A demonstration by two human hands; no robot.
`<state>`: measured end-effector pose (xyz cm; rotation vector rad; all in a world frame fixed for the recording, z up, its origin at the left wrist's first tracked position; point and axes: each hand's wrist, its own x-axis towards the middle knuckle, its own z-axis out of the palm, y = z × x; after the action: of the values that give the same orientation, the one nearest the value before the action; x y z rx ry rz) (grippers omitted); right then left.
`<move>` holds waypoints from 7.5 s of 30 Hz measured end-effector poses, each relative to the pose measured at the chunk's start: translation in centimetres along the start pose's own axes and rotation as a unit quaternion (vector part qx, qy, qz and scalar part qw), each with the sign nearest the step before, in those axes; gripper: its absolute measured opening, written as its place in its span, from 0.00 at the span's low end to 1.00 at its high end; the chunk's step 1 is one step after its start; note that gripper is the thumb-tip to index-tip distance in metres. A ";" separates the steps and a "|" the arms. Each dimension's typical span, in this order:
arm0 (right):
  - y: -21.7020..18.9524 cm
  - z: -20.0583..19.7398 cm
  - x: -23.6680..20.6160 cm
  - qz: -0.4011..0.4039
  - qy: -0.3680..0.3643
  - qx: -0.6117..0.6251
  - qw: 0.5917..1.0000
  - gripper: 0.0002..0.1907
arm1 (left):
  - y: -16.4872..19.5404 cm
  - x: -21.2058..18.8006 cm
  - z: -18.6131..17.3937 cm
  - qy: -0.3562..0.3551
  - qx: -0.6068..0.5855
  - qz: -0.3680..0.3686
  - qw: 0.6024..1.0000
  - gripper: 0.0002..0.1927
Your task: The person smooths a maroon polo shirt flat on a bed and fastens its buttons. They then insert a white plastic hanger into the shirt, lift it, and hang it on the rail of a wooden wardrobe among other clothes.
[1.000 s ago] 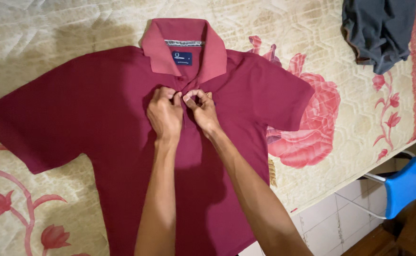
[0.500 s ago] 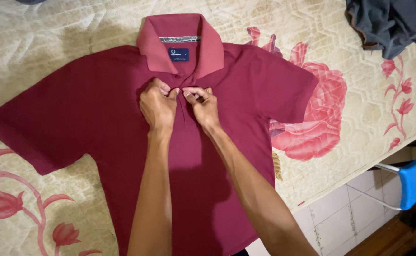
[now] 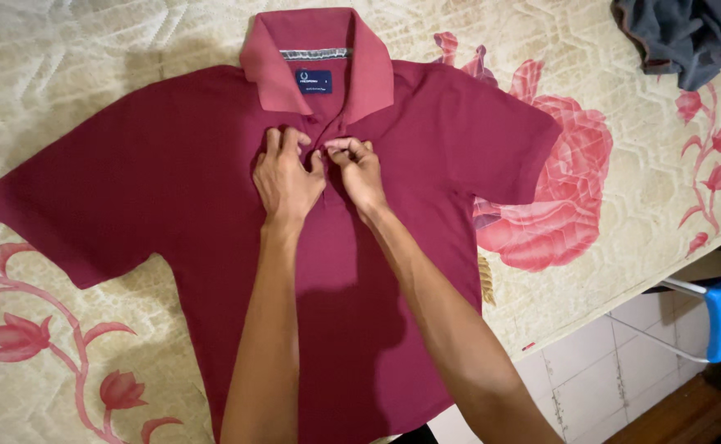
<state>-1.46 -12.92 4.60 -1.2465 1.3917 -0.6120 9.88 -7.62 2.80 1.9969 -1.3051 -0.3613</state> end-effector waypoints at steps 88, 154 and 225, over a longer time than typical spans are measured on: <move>-1.3 0.1 1.4 0.030 -0.024 -0.083 0.996 0.24 | 5.0 -28.0 -7.2 -0.159 0.086 -0.036 0.983 0.13; 0.9 -43.3 -44.7 -0.027 0.290 -0.105 0.951 0.18 | 41.4 -26.3 -7.1 -0.296 -0.059 0.344 0.889 0.12; -6.6 -90.6 3.2 -0.203 0.056 -0.219 0.953 0.20 | 77.2 -0.9 31.3 -0.199 -0.014 0.169 0.965 0.23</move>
<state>-82.67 -43.22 31.96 -1.9105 1.4189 -0.6809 -61.24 -37.84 34.06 1.6845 -1.8454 -0.6329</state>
